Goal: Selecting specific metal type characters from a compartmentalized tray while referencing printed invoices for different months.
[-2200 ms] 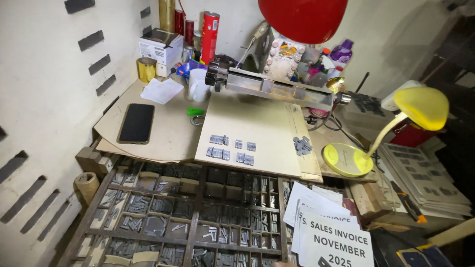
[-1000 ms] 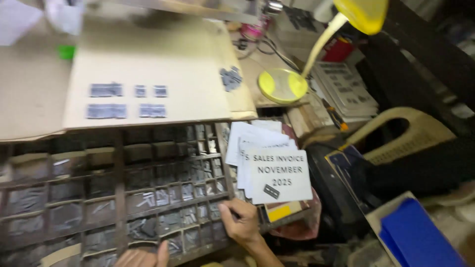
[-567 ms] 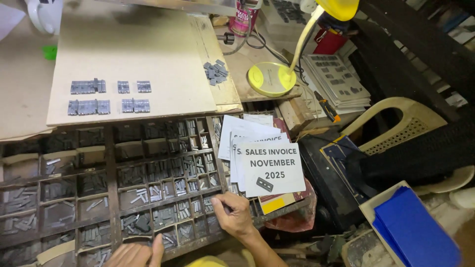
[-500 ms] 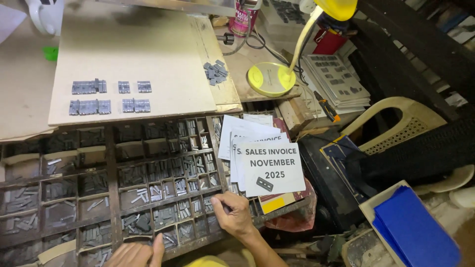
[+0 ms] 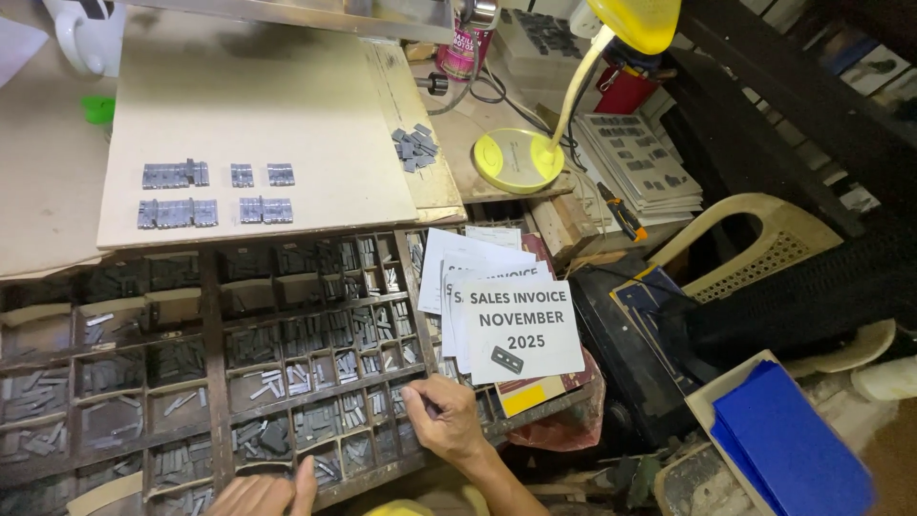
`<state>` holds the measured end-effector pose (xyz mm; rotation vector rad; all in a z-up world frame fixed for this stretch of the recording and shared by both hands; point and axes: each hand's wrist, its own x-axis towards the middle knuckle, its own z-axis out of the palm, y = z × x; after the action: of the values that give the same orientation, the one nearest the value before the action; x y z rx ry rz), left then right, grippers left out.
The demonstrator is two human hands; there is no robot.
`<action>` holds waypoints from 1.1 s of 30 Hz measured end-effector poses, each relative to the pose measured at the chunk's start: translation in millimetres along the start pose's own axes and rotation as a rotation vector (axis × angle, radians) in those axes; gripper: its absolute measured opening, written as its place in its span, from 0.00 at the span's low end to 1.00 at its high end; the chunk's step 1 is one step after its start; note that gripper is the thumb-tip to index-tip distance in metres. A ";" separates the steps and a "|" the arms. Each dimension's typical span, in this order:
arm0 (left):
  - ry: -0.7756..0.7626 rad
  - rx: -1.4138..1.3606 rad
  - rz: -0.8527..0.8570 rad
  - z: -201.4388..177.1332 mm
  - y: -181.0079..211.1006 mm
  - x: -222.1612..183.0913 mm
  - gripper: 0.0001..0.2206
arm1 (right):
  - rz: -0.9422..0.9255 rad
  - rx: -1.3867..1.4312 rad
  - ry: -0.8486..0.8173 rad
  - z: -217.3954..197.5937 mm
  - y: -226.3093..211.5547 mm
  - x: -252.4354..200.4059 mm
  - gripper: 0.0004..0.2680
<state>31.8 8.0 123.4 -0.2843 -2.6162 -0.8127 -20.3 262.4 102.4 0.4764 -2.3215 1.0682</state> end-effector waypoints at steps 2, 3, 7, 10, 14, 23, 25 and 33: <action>-0.003 0.002 0.015 3.6 -4.2 -2.5 0.26 | 0.055 0.032 -0.040 -9.3 -4.7 3.4 0.08; -0.003 0.004 0.028 5.5 -6.5 -2.7 0.26 | 0.106 0.065 -0.082 -13.7 -6.6 6.6 0.06; 0.022 -0.007 0.002 6.2 -3.6 -2.1 0.26 | 0.198 0.017 -0.087 -63.0 -4.6 28.0 0.05; -0.001 0.029 -0.004 17.6 -9.4 -5.5 0.25 | 0.295 -0.273 -0.062 -98.8 22.5 24.7 0.08; 0.090 0.018 0.026 32.8 -17.9 -10.5 0.26 | 0.586 -0.414 -0.253 -116.1 35.7 19.6 0.15; -0.205 0.300 -0.140 83.7 -57.4 -23.3 0.28 | 0.824 -0.163 -0.221 -129.4 25.1 36.3 0.05; -0.224 0.283 -0.145 59.4 -30.2 -3.1 0.29 | 0.848 -0.076 -0.169 -144.2 23.0 43.5 0.05; -0.131 -0.329 0.577 83.5 73.4 70.5 0.14 | 1.125 0.918 0.663 -209.6 122.4 6.5 0.10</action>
<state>-35.0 121.4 126.3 -1.1510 -2.2969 -1.0209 -21.3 500.9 148.2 -0.9050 -1.2697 2.3249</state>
